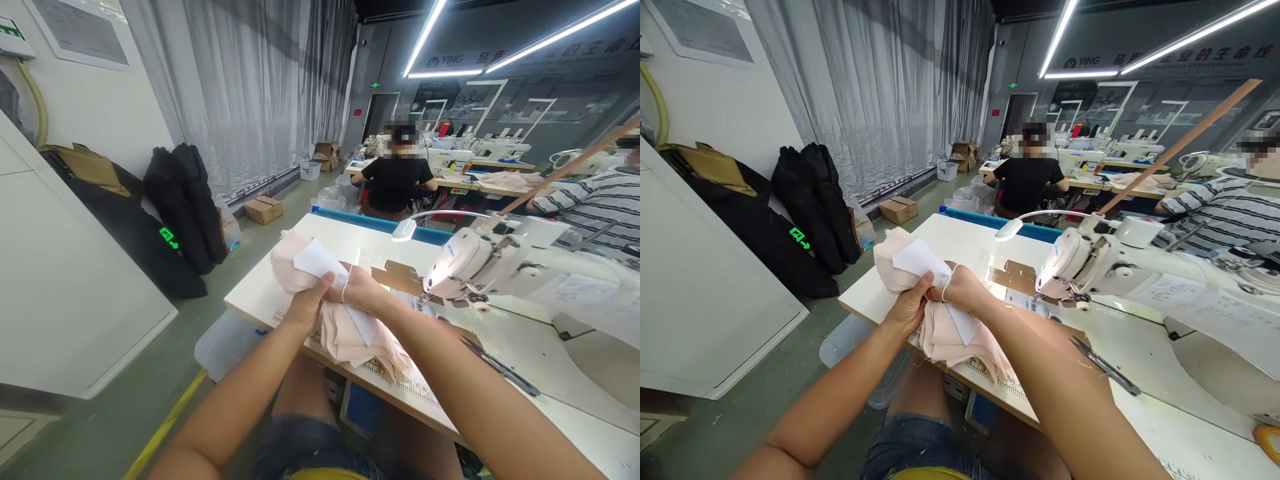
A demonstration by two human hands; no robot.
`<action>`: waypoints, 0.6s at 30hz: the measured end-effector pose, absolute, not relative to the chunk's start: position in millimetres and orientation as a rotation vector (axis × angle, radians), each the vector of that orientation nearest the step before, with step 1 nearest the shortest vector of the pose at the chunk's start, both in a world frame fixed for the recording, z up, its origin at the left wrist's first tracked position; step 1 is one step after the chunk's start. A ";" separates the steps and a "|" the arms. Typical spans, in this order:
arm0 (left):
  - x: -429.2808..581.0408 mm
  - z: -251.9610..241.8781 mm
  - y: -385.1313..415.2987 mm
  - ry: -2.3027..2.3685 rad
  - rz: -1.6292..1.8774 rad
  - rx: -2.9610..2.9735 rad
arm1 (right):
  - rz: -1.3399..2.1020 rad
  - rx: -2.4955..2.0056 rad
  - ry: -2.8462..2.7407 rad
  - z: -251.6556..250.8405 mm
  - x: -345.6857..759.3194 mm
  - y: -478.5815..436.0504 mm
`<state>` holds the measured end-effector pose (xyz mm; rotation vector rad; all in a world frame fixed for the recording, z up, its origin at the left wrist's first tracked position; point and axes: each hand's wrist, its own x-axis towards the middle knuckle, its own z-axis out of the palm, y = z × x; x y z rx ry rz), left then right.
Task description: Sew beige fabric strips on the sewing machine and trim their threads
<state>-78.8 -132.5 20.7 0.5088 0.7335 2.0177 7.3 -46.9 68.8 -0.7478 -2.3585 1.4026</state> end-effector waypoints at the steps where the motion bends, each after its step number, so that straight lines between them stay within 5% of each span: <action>1: -74.3 23.3 -131.4 0.712 2.048 0.458 | 1.383 -0.760 -2.361 69.0 10.6 -48.7; 6: -52.5 37.2 -137.1 0.686 2.032 0.373 | 1.363 -0.805 -2.369 81.6 37.3 -57.5; 12: -22.5 50.5 -151.9 0.797 2.077 0.451 | 1.958 -0.470 -2.199 98.8 75.7 -61.3; 18: 13.7 52.5 -162.9 0.889 2.117 0.593 | 1.694 -0.183 -2.138 98.1 95.8 -74.1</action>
